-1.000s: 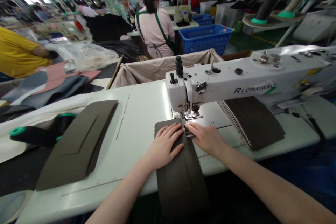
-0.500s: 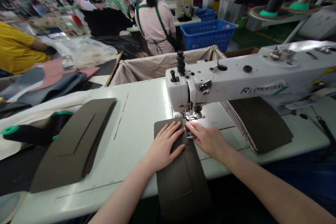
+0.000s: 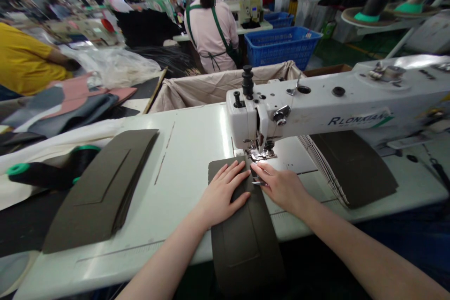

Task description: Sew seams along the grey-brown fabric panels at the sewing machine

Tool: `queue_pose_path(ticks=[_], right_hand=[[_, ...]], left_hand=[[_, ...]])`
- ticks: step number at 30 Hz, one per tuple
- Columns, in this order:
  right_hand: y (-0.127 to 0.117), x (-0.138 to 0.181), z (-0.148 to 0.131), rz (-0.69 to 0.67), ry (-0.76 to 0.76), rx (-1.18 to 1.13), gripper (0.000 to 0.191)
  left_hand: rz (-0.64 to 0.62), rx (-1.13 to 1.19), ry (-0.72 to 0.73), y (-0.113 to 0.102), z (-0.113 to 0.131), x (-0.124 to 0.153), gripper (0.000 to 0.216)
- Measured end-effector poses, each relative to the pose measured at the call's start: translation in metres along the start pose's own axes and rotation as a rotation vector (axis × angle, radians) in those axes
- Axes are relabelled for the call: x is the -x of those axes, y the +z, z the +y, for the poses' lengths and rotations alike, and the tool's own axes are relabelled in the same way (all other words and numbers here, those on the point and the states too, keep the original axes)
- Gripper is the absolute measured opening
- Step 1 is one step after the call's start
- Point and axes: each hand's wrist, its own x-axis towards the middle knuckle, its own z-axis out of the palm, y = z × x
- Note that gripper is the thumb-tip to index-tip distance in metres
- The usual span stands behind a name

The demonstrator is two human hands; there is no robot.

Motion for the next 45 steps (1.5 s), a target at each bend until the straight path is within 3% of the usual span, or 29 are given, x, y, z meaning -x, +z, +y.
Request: queue_pose_path(ticks=[21,45], right_hand=[[0.0000,0.0007,0.0013,-0.002,-0.005,-0.025,0.051],[0.0002,0.0001,0.0021,0.010,0.002,-0.049,0.050]], left_hand=[[0.037,0.012,0.044,-0.0036,-0.0038,0.0026,0.043],[-0.002,-0.005,0.038,-0.0019,-0.0065,0.0017,0.044]])
